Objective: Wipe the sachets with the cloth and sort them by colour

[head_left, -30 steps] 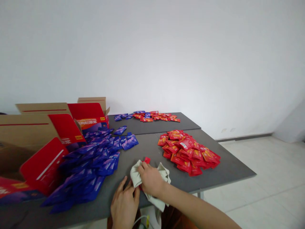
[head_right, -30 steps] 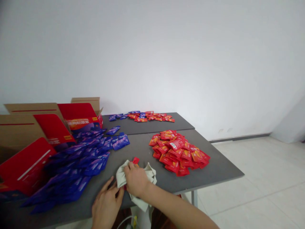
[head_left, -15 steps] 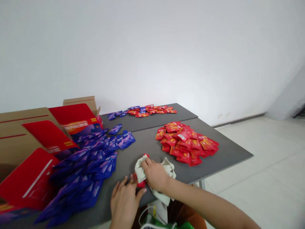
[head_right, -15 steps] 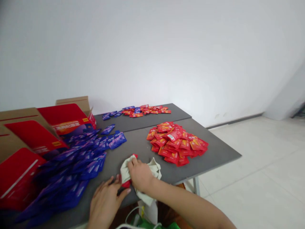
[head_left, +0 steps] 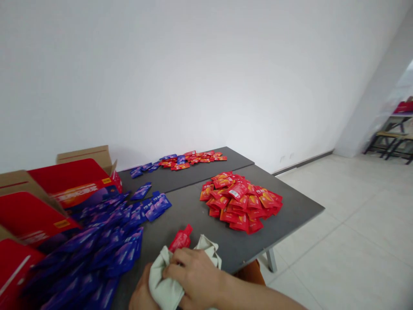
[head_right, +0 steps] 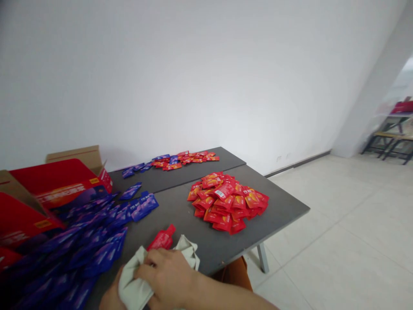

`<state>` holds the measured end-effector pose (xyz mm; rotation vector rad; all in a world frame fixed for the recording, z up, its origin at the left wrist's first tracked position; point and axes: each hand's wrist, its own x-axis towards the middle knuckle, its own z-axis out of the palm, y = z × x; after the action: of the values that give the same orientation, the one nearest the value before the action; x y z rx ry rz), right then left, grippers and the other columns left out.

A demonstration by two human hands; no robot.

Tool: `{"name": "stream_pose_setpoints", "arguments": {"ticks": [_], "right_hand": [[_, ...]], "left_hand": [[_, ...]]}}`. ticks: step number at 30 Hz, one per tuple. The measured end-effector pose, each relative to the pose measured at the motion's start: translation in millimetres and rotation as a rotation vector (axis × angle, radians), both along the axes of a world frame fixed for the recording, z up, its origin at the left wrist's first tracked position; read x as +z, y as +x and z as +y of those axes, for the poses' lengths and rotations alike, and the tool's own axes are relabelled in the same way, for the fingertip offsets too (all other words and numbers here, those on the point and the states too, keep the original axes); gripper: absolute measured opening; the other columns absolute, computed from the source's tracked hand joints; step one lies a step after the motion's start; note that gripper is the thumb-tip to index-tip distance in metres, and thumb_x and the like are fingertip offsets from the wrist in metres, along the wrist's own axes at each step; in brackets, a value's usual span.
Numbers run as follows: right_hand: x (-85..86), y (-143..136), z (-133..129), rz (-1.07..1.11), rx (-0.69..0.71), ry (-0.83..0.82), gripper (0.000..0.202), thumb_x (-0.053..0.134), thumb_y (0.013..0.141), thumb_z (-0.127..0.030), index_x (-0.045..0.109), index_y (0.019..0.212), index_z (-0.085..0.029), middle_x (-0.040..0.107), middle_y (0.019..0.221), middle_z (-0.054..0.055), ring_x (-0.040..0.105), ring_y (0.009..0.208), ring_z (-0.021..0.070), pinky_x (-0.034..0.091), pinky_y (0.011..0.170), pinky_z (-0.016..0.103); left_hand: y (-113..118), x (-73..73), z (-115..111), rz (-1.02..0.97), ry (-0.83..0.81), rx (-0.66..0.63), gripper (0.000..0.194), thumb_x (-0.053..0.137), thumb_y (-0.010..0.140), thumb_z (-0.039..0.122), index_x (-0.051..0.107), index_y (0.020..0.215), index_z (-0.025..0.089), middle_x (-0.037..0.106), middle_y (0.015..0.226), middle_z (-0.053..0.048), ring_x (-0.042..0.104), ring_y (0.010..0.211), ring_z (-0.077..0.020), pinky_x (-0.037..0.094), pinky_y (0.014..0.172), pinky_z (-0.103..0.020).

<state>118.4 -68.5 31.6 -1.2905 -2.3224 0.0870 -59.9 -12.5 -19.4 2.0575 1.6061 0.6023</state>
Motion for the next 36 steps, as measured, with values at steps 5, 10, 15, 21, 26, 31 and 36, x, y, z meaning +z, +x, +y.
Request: {"name": "stream_pose_setpoints", "arguments": {"ticks": [5, 10, 15, 21, 26, 31, 36], "right_hand": [[-12.8, -5.4, 19.9, -0.033, -0.155, -0.073, 0.033, 0.054, 0.082, -0.039, 0.053, 0.112, -0.025, 0.059, 0.101, 0.004, 0.058, 0.091, 0.0214, 0.048, 0.077, 0.032], [-12.3, 6.2, 28.7, -0.15, -0.288, -0.105, 0.028, 0.057, 0.079, -0.032, 0.055, 0.105, -0.024, 0.058, 0.101, 0.006, 0.059, 0.089, 0.0234, 0.05, 0.071, 0.033], [-6.9, 16.2, 48.5, -0.271, -0.19, -0.092, 0.027, 0.054, 0.084, -0.032, 0.053, 0.11, -0.025, 0.059, 0.103, 0.007, 0.062, 0.088, 0.0238, 0.052, 0.069, 0.034], [2.8, 9.9, 106.5, -0.338, -0.258, -0.111, 0.029, 0.038, 0.094, -0.021, 0.048, 0.121, -0.018, 0.062, 0.105, 0.012, 0.066, 0.088, 0.0234, 0.054, 0.07, 0.036], [-4.3, 14.8, 108.8, -0.36, -0.178, -0.084, 0.031, 0.038, 0.094, -0.021, 0.043, 0.124, -0.018, 0.062, 0.112, 0.011, 0.066, 0.091, 0.0227, 0.054, 0.072, 0.036], [-4.7, 32.3, 73.7, -0.409, 0.065, -0.149, 0.038, 0.052, 0.086, -0.034, 0.046, 0.121, -0.023, 0.064, 0.111, 0.008, 0.067, 0.09, 0.0247, 0.055, 0.068, 0.036], [21.7, 53.3, 85.3, -0.386, 0.129, -0.121, 0.037, 0.05, 0.085, -0.026, 0.047, 0.123, -0.027, 0.061, 0.12, 0.004, 0.063, 0.103, 0.0221, 0.053, 0.076, 0.032]], "left_hand": [[21.5, 8.7, -8.0, 0.077, 0.208, 0.072, 0.038, 0.042, 0.085, 0.016, 0.052, 0.121, 0.014, 0.066, 0.109, -0.012, 0.061, 0.096, -0.0233, 0.047, 0.081, -0.032], [39.1, 26.8, -19.4, 0.539, 0.267, 0.07, 0.037, 0.035, 0.088, 0.01, 0.064, 0.111, 0.015, 0.065, 0.1, -0.012, 0.054, 0.099, -0.0261, 0.04, 0.082, -0.039], [27.2, 39.0, -17.6, 0.658, 0.174, -0.004, 0.046, 0.033, 0.089, 0.01, 0.067, 0.114, 0.028, 0.065, 0.108, -0.008, 0.048, 0.112, -0.0244, 0.036, 0.09, -0.04], [28.9, 48.5, -8.8, 0.728, 0.039, -0.074, 0.049, 0.042, 0.082, 0.015, 0.062, 0.121, 0.038, 0.07, 0.096, -0.005, 0.051, 0.108, -0.0276, 0.035, 0.091, -0.048], [49.0, 52.2, -26.0, 0.807, 0.085, -0.048, 0.054, 0.033, 0.084, 0.011, 0.057, 0.129, 0.026, 0.067, 0.098, -0.012, 0.05, 0.108, -0.0285, 0.035, 0.092, -0.051], [58.0, 43.5, -44.3, 0.787, 0.176, 0.085, 0.057, 0.02, 0.089, 0.006, 0.047, 0.139, 0.01, 0.057, 0.112, -0.022, 0.045, 0.112, -0.0293, 0.038, 0.092, -0.056], [60.9, 39.8, -36.7, 0.758, 0.076, 0.117, 0.062, 0.018, 0.089, 0.006, 0.046, 0.141, 0.026, 0.058, 0.11, -0.019, 0.041, 0.109, -0.0318, 0.032, 0.086, -0.074]]}}
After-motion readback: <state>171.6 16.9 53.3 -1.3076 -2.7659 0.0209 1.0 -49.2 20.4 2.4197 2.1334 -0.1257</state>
